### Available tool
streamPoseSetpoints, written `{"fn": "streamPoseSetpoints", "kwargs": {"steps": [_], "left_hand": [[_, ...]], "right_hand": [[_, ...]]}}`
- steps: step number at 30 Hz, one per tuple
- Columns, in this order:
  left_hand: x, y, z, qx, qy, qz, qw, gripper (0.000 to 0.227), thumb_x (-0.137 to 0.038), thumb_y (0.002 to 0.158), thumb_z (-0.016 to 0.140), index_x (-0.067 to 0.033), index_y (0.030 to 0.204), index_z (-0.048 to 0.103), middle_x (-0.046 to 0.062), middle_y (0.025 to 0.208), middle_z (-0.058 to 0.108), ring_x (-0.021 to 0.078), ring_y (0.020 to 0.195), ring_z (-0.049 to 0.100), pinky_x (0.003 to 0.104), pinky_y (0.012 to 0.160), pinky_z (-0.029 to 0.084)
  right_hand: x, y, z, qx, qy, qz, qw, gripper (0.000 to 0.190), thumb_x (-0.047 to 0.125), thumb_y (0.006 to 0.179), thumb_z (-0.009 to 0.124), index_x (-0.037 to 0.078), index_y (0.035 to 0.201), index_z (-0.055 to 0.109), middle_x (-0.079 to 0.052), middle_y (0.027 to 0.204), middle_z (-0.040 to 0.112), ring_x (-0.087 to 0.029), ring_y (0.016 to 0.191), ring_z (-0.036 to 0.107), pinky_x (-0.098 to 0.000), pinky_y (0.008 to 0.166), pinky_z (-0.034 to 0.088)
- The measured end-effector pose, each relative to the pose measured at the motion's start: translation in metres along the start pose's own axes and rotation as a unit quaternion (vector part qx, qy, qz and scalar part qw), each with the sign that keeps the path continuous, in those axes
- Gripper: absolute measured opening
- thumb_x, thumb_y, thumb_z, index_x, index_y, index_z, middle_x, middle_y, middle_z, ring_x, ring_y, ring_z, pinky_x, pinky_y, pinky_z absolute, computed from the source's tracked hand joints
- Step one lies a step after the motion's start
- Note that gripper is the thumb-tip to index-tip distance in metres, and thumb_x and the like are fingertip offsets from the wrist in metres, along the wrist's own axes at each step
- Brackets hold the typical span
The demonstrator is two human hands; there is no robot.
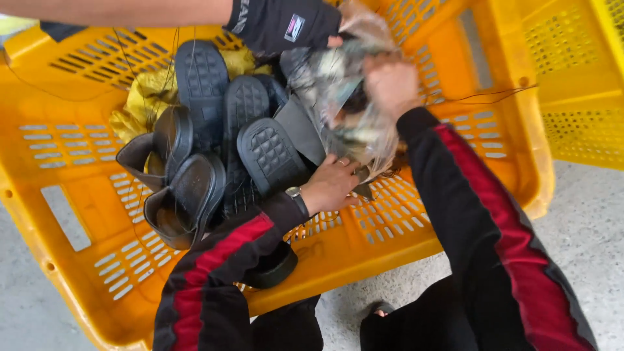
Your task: Sorting through a basket of shoe repair supplies and untangling bundles of thread.
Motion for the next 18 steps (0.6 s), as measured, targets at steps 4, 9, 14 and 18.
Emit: {"fn": "streamPoseSetpoints", "kwargs": {"steps": [4,9,14,18], "left_hand": [[-0.001,-0.009,-0.014,-0.027,-0.116,-0.014,0.993,0.070,-0.063,0.089,0.042,-0.0032,0.117,0.063,0.020,0.142,0.042,0.0342,0.122,0.044,0.044,0.096,0.029],[0.020,-0.023,-0.107,-0.356,-0.214,-0.089,0.905,0.041,-0.036,0.095,0.045,-0.0002,0.111,0.056,0.017,0.118,0.052,0.0290,0.088,0.062,0.033,0.056,0.059],[0.050,0.022,-0.040,-0.055,0.128,-0.221,0.965,0.029,-0.034,0.075,0.065,-0.0258,0.102,0.073,0.009,0.152,0.025,0.0319,0.131,0.027,0.042,0.094,0.033],[0.060,0.021,0.003,-0.116,0.210,-0.250,0.938,0.026,-0.034,0.083,0.052,-0.0252,0.092,0.075,0.014,0.149,0.030,0.0320,0.120,0.034,0.040,0.099,0.025]], "right_hand": [[-0.013,0.000,-0.016,-0.092,-0.074,0.011,0.993,0.021,0.012,0.065,0.064,0.020,0.080,0.052,0.006,0.060,0.051,-0.010,0.048,0.048,-0.0254,0.037,0.038],[-0.010,0.003,-0.010,-0.053,0.003,0.006,0.999,0.015,0.006,0.072,0.059,0.017,0.081,0.057,0.006,0.053,0.048,-0.009,0.043,0.041,-0.0250,0.032,0.036],[-0.004,0.006,-0.023,-0.064,0.006,-0.021,0.998,0.013,0.009,0.071,0.060,0.018,0.078,0.055,0.007,0.054,0.049,-0.008,0.044,0.042,-0.0246,0.035,0.036],[-0.006,0.009,-0.036,-0.103,-0.012,-0.021,0.994,0.017,0.007,0.068,0.061,0.019,0.073,0.050,0.006,0.054,0.049,-0.009,0.044,0.041,-0.0248,0.038,0.034]]}}
Point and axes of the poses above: each hand's wrist, its own y-axis towards the middle knuckle, its own z-axis out of the palm, x = y × z, the point moved 7 cm from there along y, towards the middle knuckle
